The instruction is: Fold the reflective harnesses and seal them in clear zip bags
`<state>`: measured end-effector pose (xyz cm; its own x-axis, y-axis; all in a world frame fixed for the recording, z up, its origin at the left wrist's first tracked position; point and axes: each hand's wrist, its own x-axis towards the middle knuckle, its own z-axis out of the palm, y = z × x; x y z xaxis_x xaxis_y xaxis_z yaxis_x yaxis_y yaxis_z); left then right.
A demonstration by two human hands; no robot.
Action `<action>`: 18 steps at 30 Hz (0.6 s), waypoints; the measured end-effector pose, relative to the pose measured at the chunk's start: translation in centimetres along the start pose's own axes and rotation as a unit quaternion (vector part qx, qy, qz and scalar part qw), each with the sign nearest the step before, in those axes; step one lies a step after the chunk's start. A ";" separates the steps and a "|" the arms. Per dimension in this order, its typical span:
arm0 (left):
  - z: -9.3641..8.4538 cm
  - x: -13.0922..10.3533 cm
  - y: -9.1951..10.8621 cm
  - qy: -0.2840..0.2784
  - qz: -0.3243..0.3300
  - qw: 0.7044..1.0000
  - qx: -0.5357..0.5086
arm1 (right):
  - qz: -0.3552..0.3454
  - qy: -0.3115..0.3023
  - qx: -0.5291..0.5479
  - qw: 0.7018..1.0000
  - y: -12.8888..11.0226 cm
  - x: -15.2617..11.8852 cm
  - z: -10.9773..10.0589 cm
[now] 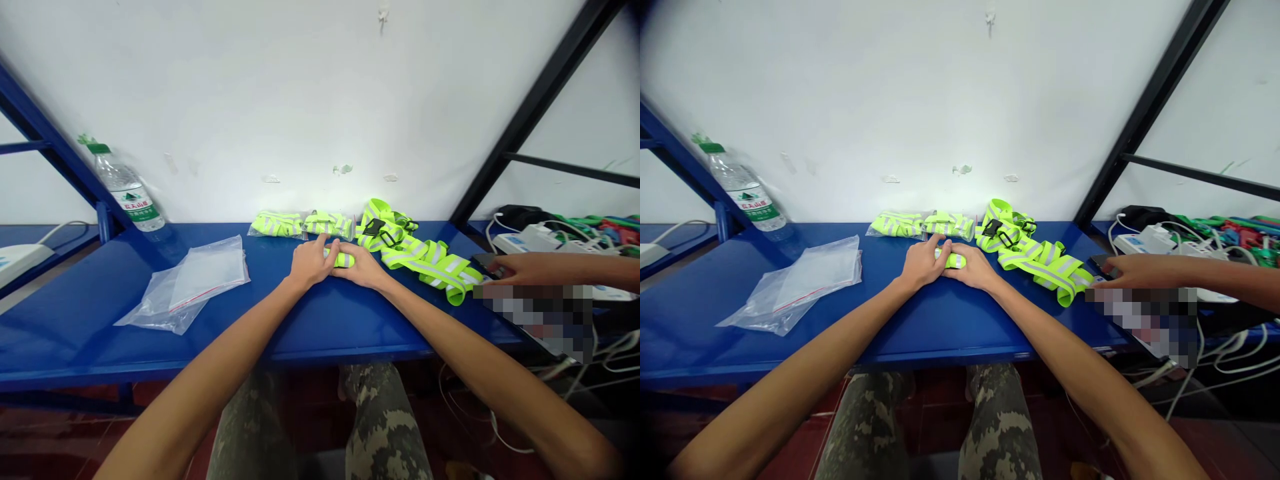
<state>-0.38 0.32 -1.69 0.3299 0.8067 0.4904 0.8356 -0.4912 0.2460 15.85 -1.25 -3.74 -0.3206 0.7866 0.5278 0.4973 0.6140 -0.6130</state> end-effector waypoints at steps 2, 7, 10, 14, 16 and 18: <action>0.1 -0.1 -0.1 0.004 0.000 1.000 -0.012 | 0.014 0.003 -0.001 1.000 -0.1 0.1 0.0; 0.4 -0.3 -0.2 0.033 0.026 0.998 -0.048 | 0.051 0.020 0.039 0.998 0.0 0.4 -0.1; 0.5 -0.4 0.0 0.057 0.040 0.997 -0.024 | 0.069 0.040 0.076 0.994 0.1 0.6 -0.2; 0.2 -0.3 0.3 0.048 0.039 0.998 0.007 | 0.059 0.037 0.083 0.994 -0.1 0.5 -0.3; 0.1 -0.2 0.3 0.044 0.039 0.998 0.012 | 0.047 0.034 0.083 0.995 -0.2 0.4 -0.3; -0.1 -0.2 0.2 0.048 0.036 0.998 0.011 | 0.036 0.028 0.078 0.996 -0.3 0.3 -0.3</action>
<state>-0.33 -0.01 -1.66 0.3472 0.7335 0.5843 0.8205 -0.5393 0.1895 15.81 -1.20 -3.24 -0.2402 0.8272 0.5080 0.3843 0.5616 -0.7327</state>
